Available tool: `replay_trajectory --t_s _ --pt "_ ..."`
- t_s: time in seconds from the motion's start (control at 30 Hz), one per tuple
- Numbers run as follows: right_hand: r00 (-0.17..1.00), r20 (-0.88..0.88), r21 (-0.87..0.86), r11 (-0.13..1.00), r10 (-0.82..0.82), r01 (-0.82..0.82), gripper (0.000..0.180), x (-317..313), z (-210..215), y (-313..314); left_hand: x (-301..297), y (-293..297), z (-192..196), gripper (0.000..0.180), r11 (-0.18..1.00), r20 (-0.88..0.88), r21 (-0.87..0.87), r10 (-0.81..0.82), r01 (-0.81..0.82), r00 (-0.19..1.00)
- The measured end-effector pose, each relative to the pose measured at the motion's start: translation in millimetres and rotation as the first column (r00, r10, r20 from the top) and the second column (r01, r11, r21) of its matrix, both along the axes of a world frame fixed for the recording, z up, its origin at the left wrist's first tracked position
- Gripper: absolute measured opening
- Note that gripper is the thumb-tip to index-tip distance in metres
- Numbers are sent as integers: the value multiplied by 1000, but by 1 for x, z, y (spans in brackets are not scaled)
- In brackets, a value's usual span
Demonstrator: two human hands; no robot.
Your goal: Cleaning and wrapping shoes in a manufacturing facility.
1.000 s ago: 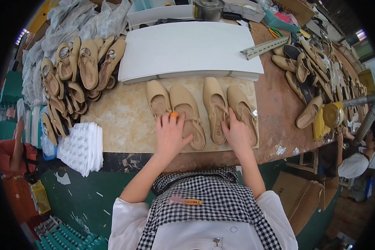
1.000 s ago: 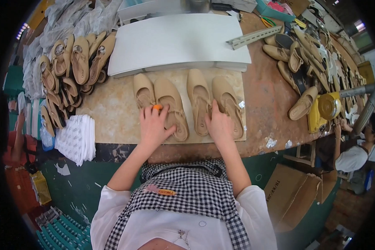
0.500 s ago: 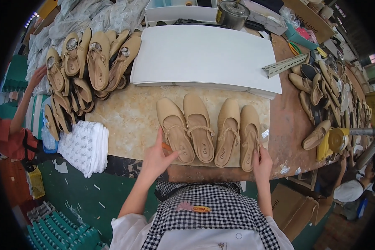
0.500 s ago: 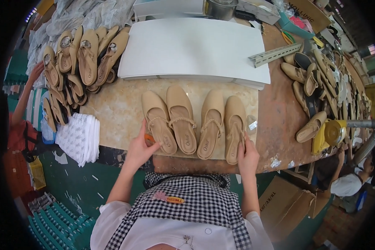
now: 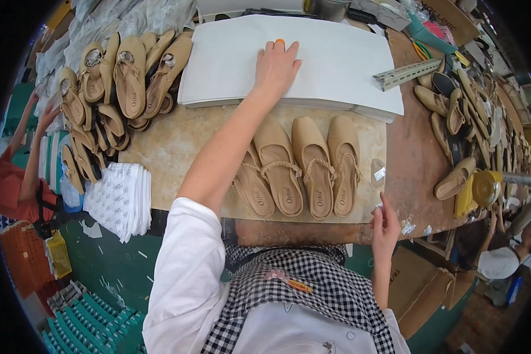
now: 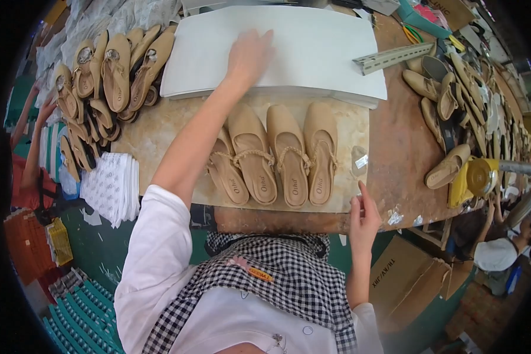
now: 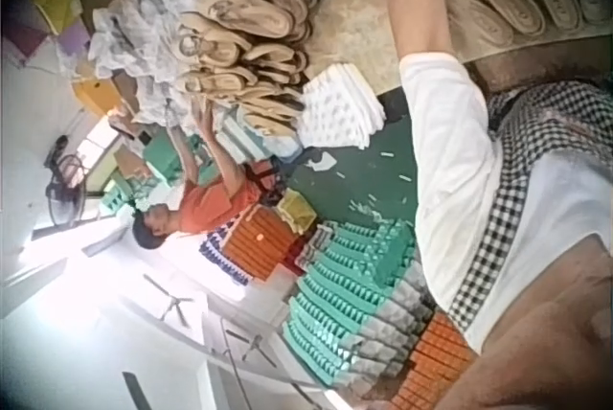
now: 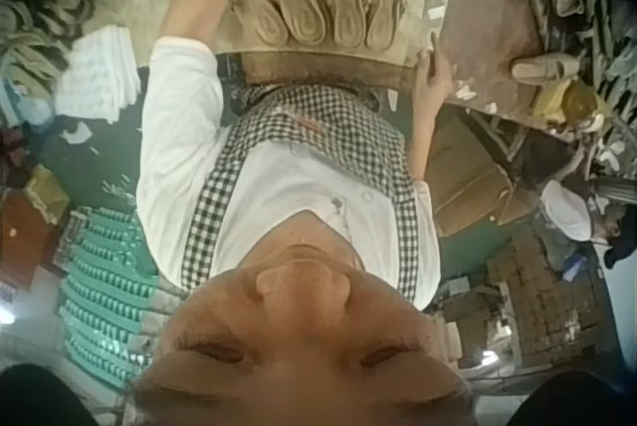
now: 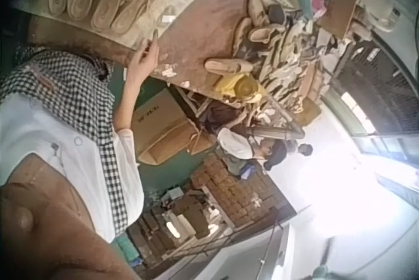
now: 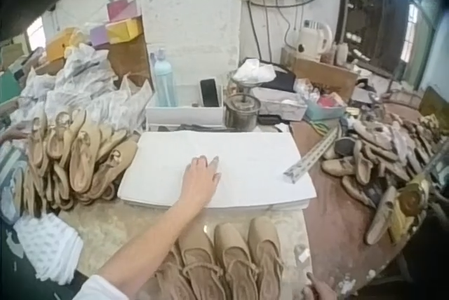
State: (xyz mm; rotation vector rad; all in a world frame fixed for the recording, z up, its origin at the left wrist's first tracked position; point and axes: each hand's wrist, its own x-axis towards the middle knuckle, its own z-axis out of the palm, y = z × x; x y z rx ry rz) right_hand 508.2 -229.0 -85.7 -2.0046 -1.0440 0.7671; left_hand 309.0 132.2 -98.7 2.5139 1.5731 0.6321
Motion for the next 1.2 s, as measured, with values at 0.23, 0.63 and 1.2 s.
replay_trajectory --t_s 0.23,0.63,1.2 --pt "930 -350 329 944 109 13 53 -28 39 39 -19 -9 -13 46 943 -100 333 6 28 995" --pt "371 -893 358 901 254 244 52 -46 55 37 -1 -250 104 9 517 453 191 -800 834 392" --pt "965 -249 201 979 81 -31 53 -6 23 64 34 -206 34 49 938 244 -40 -325 345 913"
